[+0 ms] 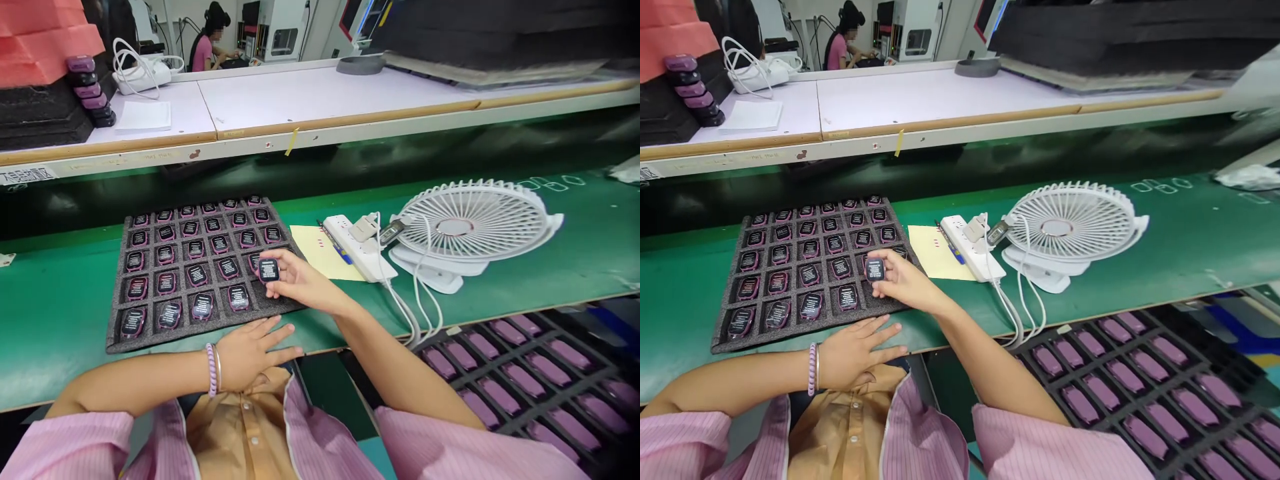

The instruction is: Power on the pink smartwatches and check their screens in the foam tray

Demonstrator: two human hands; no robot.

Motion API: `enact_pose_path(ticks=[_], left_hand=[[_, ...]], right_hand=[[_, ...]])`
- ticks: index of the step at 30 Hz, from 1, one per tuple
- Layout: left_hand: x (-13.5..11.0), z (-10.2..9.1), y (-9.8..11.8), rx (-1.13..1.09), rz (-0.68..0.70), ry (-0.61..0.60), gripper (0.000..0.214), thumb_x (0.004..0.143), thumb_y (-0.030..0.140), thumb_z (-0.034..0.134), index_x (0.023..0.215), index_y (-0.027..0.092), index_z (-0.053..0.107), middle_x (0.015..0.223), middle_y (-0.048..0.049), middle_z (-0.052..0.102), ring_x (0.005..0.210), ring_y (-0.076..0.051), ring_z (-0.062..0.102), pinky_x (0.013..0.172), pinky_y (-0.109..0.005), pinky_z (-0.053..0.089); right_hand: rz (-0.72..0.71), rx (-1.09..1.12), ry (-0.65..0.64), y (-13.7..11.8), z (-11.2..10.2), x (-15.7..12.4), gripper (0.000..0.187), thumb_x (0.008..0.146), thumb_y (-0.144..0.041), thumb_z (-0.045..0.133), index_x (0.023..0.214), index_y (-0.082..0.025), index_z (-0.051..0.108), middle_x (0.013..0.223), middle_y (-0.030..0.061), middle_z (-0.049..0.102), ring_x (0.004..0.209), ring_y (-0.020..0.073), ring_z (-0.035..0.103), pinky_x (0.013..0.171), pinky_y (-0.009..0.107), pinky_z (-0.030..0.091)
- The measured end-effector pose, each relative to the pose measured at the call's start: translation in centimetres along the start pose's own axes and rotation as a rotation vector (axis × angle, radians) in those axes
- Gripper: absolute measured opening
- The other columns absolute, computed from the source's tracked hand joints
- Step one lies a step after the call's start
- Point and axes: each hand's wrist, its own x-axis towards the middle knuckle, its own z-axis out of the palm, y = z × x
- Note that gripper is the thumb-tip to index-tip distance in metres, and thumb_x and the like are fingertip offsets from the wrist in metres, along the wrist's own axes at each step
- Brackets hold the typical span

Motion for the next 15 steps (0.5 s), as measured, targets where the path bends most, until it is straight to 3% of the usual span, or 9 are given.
enact_pose_path(ticks=[2,5,7,9,10,12,15], left_hand=[[0.1,0.1,0.2,0.087,0.001,0.047,0.086,0.088,0.048,0.077,0.160,0.021,0.038,0.170,-0.0158,0.031,0.154,-0.040,0.036,0.122,-0.052,0.040],[-0.1,0.0,1.0,0.253,0.079,0.212,0.052,0.098,0.039,0.065,0.146,0.021,0.057,0.158,-0.0107,0.053,0.142,-0.033,0.054,0.116,-0.046,0.047],[-1.0,-0.4,1.8,0.321,0.145,0.397,0.034,0.102,0.029,0.056,0.134,0.022,0.066,0.148,-0.0069,0.063,0.137,-0.027,0.059,0.115,-0.042,0.046],[-2.9,-1.1,2.4,0.326,0.107,0.579,0.031,0.101,0.026,0.057,0.129,0.021,0.068,0.144,-0.0064,0.065,0.140,-0.024,0.055,0.119,-0.039,0.042],[-4.3,-1.5,2.4,0.318,0.029,0.653,0.032,0.099,0.028,0.060,0.130,0.021,0.067,0.145,-0.0074,0.064,0.144,-0.024,0.051,0.122,-0.039,0.040],[-7.9,-2.0,2.0,0.315,-0.270,0.813,0.043,0.097,0.031,0.064,0.138,0.022,0.061,0.150,-0.0114,0.059,0.152,-0.026,0.040,0.126,-0.042,0.035],[-13.9,-1.5,0.5,0.247,-1.007,1.101,0.068,0.094,0.045,0.067,0.153,0.021,0.046,0.160,-0.0199,0.044,0.154,-0.036,0.036,0.127,-0.057,0.029]], right_hand=[[-0.077,-0.306,0.009,0.8,-0.1,-1.1,0.044,0.088,-0.023,0.069,0.131,-0.023,0.059,0.111,0.0080,0.062,0.097,0.0248,0.068,0.088,0.043,0.060],[-0.204,-0.659,-0.006,1.3,-0.4,-2.1,0.043,0.090,-0.027,0.071,0.131,-0.023,0.065,0.130,0.0133,0.053,0.126,0.0332,0.056,0.111,0.054,0.048],[-0.220,-0.740,-0.027,1.4,-1.1,-2.5,0.050,0.093,-0.037,0.072,0.141,-0.024,0.062,0.137,0.0150,0.049,0.135,0.0352,0.049,0.117,0.055,0.042],[-0.228,-0.771,0.023,1.7,-2.6,-2.8,0.057,0.098,-0.048,0.067,0.148,-0.023,0.057,0.141,0.0162,0.048,0.138,0.0353,0.048,0.119,0.055,0.041],[-0.231,-0.784,0.082,1.9,-3.5,-2.8,0.058,0.100,-0.052,0.063,0.149,-0.022,0.056,0.142,0.0168,0.049,0.137,0.0355,0.048,0.119,0.055,0.040],[-0.193,-0.807,0.235,2.5,-5.6,-2.6,0.057,0.102,-0.055,0.055,0.146,-0.019,0.058,0.139,0.0185,0.054,0.135,0.0368,0.050,0.118,0.056,0.040],[0.009,-0.781,0.343,3.6,-7.8,-1.5,0.053,0.101,-0.052,0.047,0.133,-0.015,0.066,0.133,0.0198,0.063,0.130,0.0377,0.056,0.114,0.054,0.044]])
